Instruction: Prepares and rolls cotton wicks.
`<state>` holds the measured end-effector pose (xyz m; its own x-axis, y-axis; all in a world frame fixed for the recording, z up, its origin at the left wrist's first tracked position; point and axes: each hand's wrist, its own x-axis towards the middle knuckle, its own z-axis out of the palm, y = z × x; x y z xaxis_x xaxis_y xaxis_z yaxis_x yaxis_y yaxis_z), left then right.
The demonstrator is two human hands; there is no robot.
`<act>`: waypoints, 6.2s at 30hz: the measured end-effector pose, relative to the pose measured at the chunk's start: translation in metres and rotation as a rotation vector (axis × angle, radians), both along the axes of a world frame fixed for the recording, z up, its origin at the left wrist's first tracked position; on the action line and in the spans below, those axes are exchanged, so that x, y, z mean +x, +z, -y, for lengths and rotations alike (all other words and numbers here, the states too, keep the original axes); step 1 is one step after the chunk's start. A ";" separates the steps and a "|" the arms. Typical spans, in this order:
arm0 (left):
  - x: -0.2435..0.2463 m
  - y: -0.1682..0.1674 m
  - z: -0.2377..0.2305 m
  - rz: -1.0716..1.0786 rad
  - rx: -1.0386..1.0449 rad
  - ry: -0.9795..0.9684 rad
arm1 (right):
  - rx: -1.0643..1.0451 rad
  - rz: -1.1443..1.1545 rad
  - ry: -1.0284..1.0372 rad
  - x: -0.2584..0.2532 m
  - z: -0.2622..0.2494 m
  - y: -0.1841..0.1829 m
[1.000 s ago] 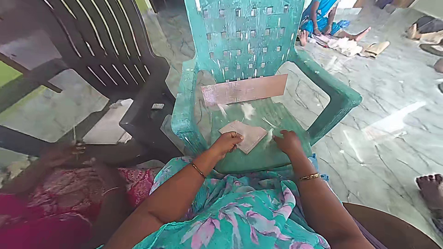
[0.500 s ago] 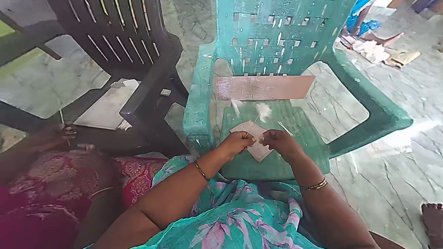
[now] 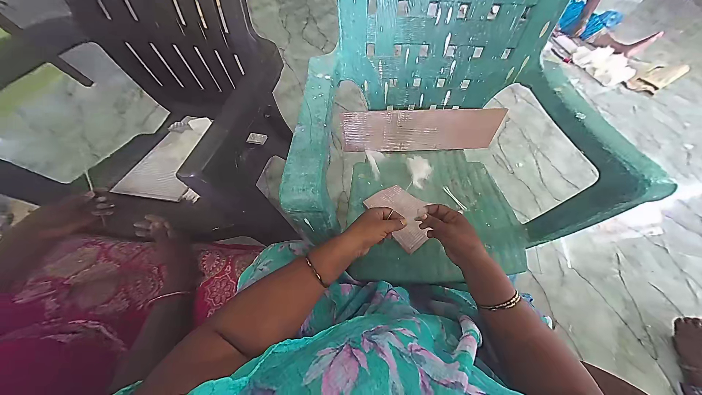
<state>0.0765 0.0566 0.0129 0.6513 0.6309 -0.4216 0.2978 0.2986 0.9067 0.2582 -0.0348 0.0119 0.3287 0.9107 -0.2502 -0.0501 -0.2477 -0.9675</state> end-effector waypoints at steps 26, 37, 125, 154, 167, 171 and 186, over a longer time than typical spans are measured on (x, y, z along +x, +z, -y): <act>-0.005 -0.006 0.028 -0.532 0.450 -0.179 | -0.135 0.828 0.144 0.013 -0.005 -0.024; -0.003 -0.012 0.028 -0.528 0.473 -0.155 | 0.136 0.952 0.337 0.012 -0.005 -0.037; 0.001 -0.006 0.018 -0.594 0.636 -0.462 | -0.132 1.204 0.955 0.009 0.041 -0.024; -0.003 -0.008 0.022 -0.580 0.658 -0.452 | 0.079 1.188 0.722 0.005 0.067 -0.035; -0.005 0.004 0.039 -0.510 0.610 -0.476 | 0.418 1.300 0.196 0.005 0.062 -0.052; -0.004 0.005 0.043 -0.487 0.616 -0.489 | 0.443 1.290 0.218 0.004 0.061 -0.052; -0.012 0.021 0.015 -0.497 0.703 -0.311 | -0.128 1.072 -0.087 0.077 0.035 -0.002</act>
